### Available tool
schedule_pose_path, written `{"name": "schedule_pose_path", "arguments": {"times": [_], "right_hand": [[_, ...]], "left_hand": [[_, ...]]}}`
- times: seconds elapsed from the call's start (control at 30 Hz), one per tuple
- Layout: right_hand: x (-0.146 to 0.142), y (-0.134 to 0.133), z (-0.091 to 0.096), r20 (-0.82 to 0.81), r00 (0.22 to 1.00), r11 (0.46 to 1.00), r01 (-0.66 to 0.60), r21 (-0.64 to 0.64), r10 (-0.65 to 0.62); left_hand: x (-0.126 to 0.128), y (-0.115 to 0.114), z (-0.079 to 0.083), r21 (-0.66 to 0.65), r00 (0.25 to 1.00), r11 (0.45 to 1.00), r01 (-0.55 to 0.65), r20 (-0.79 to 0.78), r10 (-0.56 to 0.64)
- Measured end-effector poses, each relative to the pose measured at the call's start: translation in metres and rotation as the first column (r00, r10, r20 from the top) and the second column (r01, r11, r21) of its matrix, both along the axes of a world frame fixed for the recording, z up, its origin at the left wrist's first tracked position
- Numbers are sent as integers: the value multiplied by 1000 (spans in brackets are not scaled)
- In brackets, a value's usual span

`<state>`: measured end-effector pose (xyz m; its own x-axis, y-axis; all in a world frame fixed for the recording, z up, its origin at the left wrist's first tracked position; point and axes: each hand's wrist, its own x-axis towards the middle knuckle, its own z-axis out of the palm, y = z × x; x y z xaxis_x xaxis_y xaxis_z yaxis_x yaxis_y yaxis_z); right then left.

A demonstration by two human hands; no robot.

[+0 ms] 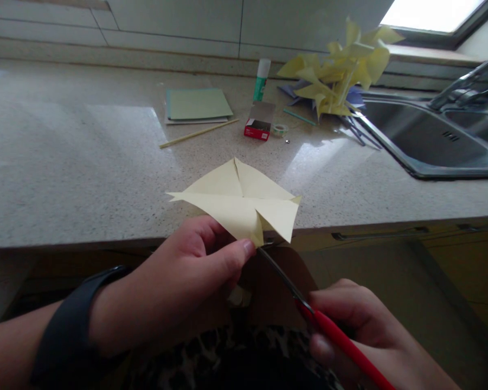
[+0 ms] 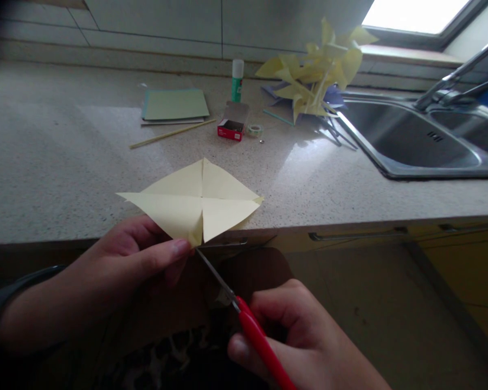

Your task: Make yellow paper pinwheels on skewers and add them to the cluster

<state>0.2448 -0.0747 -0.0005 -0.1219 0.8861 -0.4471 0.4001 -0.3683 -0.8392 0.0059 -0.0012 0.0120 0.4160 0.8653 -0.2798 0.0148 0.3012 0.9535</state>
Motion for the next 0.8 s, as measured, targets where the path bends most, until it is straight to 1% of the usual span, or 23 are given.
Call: {"name": "schedule_pose_path", "arguments": {"times": [0.1, 0.2, 0.23, 0.33, 0.43, 0.5, 0.6, 0.63, 0.7, 0.77, 0.8], "right_hand": [[0, 0, 1, 0, 1000, 1000, -20, -2, 20], [3, 2, 0, 17, 999, 999, -40, 23, 39], [4, 3, -1, 27, 998, 997, -63, 39, 62], [9, 7, -3, 71, 980, 977, -193, 87, 187], [11, 6, -3, 59, 972, 958, -234, 165, 227], [10, 3, -3, 34, 980, 966, -200, 165, 197], [4, -2, -4, 12, 997, 988, -71, 137, 70], [2, -3, -4, 9, 999, 989, -51, 141, 51], [-3, -2, -4, 7, 997, 981, -72, 179, 72], [-9, 0, -6, 7, 994, 965, -104, 242, 105], [-11, 0, -7, 7, 995, 956, -100, 277, 102]], "left_hand": [[-1, 1, 1, 20, 999, 1000, 10, -34, -10], [0, 1, 2, 33, 999, 999, 13, -47, -11], [0, 2, 2, 29, 999, 999, 16, -43, -15], [1, 1, 3, 10, 1000, 1000, 3, -27, -3], [1, -1, 2, 0, 999, 999, -36, -9, 36], [1, -1, 2, -13, 999, 999, -48, 3, 49], [3, -3, 3, -40, 998, 997, -61, 31, 62], [5, -3, 4, -50, 996, 996, -72, 42, 74], [8, -4, 6, -74, 992, 992, -103, 58, 108], [11, -6, 9, -96, 987, 987, -132, 76, 139], [13, -6, 10, -105, 984, 984, -143, 87, 153]]}}
